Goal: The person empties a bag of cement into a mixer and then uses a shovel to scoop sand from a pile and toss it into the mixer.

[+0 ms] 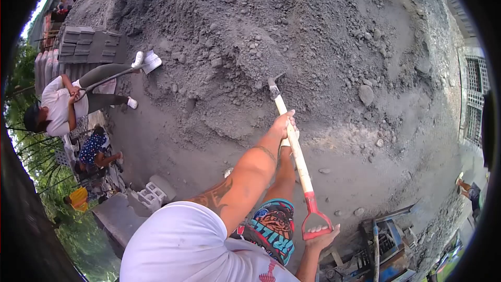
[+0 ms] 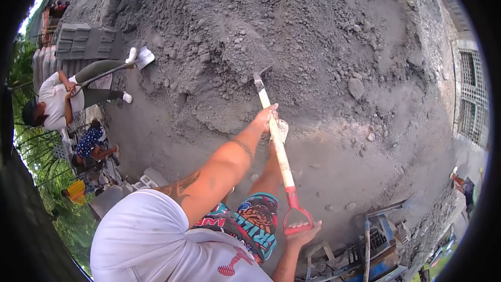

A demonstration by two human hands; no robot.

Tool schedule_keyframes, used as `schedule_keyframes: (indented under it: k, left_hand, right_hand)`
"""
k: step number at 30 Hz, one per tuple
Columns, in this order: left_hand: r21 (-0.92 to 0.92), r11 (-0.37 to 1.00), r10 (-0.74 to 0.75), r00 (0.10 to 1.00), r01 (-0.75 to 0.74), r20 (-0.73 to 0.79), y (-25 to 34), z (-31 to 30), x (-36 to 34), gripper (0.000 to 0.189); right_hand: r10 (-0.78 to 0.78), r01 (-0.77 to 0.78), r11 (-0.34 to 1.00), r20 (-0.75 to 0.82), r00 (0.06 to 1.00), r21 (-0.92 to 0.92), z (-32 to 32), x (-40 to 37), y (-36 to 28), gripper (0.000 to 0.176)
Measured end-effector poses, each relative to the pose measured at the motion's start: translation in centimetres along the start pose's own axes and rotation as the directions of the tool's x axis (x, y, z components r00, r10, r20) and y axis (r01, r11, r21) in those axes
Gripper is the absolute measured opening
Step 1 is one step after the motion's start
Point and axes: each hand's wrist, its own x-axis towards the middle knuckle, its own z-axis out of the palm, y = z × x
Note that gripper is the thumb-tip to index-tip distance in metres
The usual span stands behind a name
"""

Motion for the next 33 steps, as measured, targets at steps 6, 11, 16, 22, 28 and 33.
schedule_keyframes:
  k: [6, 11, 16, 22, 28, 33]
  left_hand:
    - [-0.128, 0.986, -0.099, 0.994, 0.105, 0.048, -10.0, -2.6, -3.4, 0.027]
    - [-0.344, 0.928, -0.119, 0.988, 0.146, 0.097, -15.1, -5.2, -8.3, 0.026]
    - [-0.588, 0.808, -0.006, 0.999, -0.020, -0.043, -13.3, -13.5, -18.6, 0.020]
    - [-0.742, 0.465, 0.226, 0.875, -0.483, -0.428, -3.0, -33.7, -30.7, 0.028]
    - [-0.574, -0.107, 0.553, 0.431, -0.812, -0.713, 9.1, -60.9, -55.7, 0.022]
    - [-0.414, -0.461, 0.743, -0.086, -0.785, -0.664, 7.3, -79.0, -82.4, 0.025]
  right_hand:
    - [-0.247, 0.228, 0.950, -0.069, 0.967, -0.215, -9.2, 1.2, -3.4, 0.048]
    - [-0.412, 0.386, 0.842, 0.014, 0.911, -0.378, -10.7, -4.3, -8.6, 0.043]
    - [-0.372, 0.386, 0.794, 0.127, 0.919, -0.470, -5.7, -10.2, -5.2, 0.048]
    - [-0.085, 0.502, 0.479, 0.532, 0.843, -0.719, 2.7, -3.8, 6.9, 0.046]
    - [0.372, 0.653, 0.447, 0.791, 0.486, -0.611, 16.5, -5.2, 40.2, 0.043]
    - [0.537, 0.806, 0.579, 0.800, -0.268, -0.119, 9.0, -32.4, 59.1, 0.041]
